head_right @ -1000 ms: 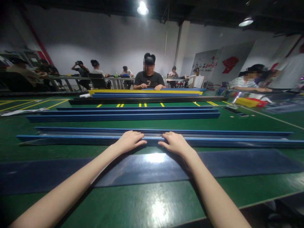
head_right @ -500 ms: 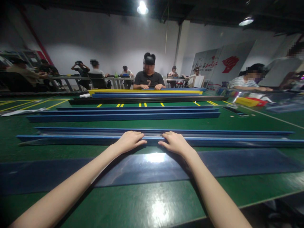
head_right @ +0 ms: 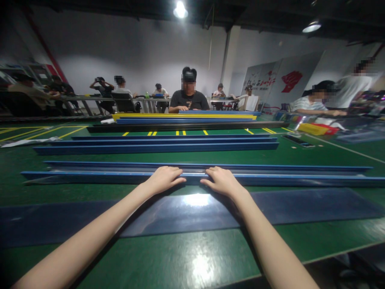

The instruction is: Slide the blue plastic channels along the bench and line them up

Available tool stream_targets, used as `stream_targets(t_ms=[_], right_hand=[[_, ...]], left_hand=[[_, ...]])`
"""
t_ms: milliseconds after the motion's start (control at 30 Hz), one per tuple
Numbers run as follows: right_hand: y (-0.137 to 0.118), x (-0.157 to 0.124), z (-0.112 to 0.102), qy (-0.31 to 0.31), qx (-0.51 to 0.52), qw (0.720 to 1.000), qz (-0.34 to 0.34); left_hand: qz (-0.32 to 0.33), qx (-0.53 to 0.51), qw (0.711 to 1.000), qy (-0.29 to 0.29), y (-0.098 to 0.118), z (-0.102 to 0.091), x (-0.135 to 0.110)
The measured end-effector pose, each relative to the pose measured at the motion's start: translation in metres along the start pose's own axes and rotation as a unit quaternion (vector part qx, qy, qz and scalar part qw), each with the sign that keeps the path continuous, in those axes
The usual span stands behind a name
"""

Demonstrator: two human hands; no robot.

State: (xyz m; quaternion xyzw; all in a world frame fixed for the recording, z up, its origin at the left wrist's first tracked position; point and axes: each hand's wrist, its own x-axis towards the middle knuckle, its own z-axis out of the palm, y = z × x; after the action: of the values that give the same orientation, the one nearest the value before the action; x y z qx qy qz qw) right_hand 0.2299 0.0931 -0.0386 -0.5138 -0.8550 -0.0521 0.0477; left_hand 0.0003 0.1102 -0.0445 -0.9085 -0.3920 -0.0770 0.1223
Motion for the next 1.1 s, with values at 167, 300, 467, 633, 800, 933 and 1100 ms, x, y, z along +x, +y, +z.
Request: stream_targets(t_ms=[167,300,467,633,800,933,1100], right_hand=[[-0.002,-0.001,-0.001,0.016,-0.023,1.000,-0.010],[-0.008,-0.002,-0.003,0.036,-0.043,0.998,-0.018],[-0.015,0.003,0.000,0.077,-0.017,0.996,-0.043],[-0.016,0.006,0.005,0.097,-0.012,0.992,-0.076],[-0.016,0.007,0.001,0.103,-0.037,0.991,-0.077],[-0.018,0.007,-0.005,0.082,-0.050,0.993,-0.068],[-0.010,0.003,-0.010,0.060,-0.054,0.996,-0.046]], left_hand=[[0.002,-0.002,1.000,0.002,0.000,-0.001,0.000],[0.002,0.001,1.000,0.000,0.001,-0.001,0.000],[0.002,-0.002,1.000,0.003,0.002,-0.001,0.000],[0.000,-0.011,1.000,0.004,0.000,0.001,0.000],[-0.003,-0.026,1.000,0.002,-0.002,0.001,0.000],[-0.004,-0.042,0.999,-0.003,-0.002,-0.004,0.000],[-0.010,-0.065,0.998,0.004,0.000,-0.010,0.000]])
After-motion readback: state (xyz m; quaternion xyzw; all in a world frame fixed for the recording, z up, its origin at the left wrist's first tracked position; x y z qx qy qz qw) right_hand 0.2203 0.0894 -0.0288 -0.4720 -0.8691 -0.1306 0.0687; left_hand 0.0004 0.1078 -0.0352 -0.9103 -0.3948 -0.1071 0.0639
